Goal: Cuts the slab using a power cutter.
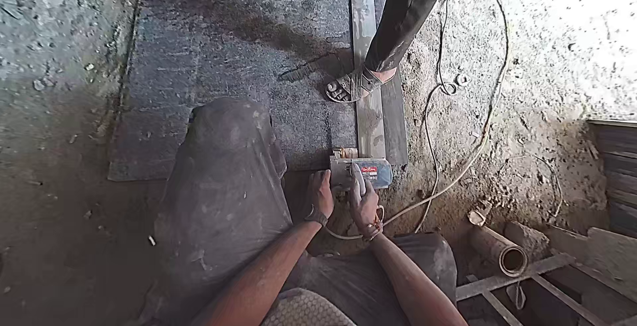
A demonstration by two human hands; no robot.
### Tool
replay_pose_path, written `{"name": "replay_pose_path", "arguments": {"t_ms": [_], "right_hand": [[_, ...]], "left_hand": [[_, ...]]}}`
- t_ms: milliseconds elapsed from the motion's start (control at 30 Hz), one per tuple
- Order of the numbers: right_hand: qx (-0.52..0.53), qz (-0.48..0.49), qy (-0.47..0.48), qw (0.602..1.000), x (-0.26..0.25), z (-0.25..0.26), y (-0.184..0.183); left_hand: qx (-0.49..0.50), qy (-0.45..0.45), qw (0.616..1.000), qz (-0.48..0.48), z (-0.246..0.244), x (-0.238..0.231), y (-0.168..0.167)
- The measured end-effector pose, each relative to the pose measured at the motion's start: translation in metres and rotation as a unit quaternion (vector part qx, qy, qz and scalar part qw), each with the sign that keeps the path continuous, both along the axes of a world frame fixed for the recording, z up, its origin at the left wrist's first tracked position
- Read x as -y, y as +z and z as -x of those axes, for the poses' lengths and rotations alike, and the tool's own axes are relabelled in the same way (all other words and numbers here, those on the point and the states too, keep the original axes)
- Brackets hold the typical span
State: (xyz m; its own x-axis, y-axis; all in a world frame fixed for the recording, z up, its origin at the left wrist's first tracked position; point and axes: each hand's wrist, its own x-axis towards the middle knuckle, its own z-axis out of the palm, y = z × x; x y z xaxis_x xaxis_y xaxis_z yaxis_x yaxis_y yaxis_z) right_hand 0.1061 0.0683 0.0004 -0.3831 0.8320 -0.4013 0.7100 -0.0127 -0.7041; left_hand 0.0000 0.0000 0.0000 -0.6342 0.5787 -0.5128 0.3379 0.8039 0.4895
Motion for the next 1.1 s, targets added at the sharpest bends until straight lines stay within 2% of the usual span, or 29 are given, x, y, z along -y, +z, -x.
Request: {"name": "replay_pose_path", "arguments": {"t_ms": [867,1100], "right_hand": [[-0.002,-0.018,-0.006,1.0,-0.01,0.012,0.002],[0.004,0.002,-0.004,1.0,-0.016,0.015,0.001]], "left_hand": [[-0.019,-0.013,1.0,0.005,0.009,-0.009,0.001],[-0.014,-0.011,1.0,0.02,0.011,-0.014,0.002]]}}
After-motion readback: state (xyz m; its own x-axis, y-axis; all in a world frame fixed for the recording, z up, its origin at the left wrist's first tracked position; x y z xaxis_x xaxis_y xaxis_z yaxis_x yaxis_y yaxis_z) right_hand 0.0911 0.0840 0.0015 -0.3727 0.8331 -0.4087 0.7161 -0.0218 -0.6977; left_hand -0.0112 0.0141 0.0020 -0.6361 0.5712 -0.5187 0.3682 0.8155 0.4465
